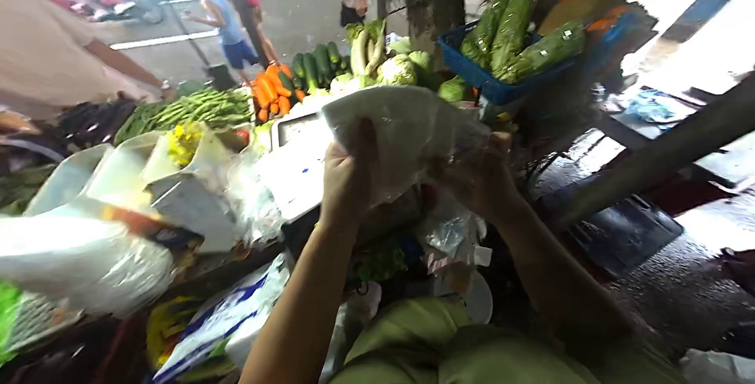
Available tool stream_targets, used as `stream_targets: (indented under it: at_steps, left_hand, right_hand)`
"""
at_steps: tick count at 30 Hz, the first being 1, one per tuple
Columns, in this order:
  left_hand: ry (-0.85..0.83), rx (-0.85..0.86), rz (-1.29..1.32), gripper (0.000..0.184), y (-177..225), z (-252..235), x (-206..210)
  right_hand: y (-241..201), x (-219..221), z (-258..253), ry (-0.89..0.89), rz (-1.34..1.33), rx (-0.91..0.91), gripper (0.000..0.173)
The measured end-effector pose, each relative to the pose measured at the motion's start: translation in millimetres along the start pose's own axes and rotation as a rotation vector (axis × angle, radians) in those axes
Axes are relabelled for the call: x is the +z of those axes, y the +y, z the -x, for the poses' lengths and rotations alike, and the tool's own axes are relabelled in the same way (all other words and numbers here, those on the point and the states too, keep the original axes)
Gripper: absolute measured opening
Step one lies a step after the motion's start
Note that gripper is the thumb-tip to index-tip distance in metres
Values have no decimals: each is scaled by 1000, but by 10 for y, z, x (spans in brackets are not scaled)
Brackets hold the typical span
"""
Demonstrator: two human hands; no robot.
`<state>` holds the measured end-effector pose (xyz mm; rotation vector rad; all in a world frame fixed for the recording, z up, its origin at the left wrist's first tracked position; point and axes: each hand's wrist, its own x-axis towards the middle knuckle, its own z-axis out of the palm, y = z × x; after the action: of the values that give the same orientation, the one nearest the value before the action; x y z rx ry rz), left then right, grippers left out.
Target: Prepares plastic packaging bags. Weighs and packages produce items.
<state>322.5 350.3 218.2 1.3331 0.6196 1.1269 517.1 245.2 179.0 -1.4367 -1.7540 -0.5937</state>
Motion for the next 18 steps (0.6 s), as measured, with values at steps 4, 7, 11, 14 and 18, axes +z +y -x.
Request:
stream_targets:
  at_steps: [4,7,11,14,18]
  left_hand:
    - [-122,-277,454,27,86,37,134]
    - [-123,-312,705,35,59,119,199]
    - [-282,-14,904,41,-243,188,87]
    - [-515,151,732,52,-466,320,111]
    - [-492,112,316,29,-512,450,365]
  right_hand:
    - [48,68,63,215,-24,-52,18]
    - [59,20,38,209,-82,-80,26]
    - [47,-134,57,-68,-75,27,62]
    - [29,-222,56,-155,-176,183,62]
    - [17,-225,66,-167,-162,290,59]
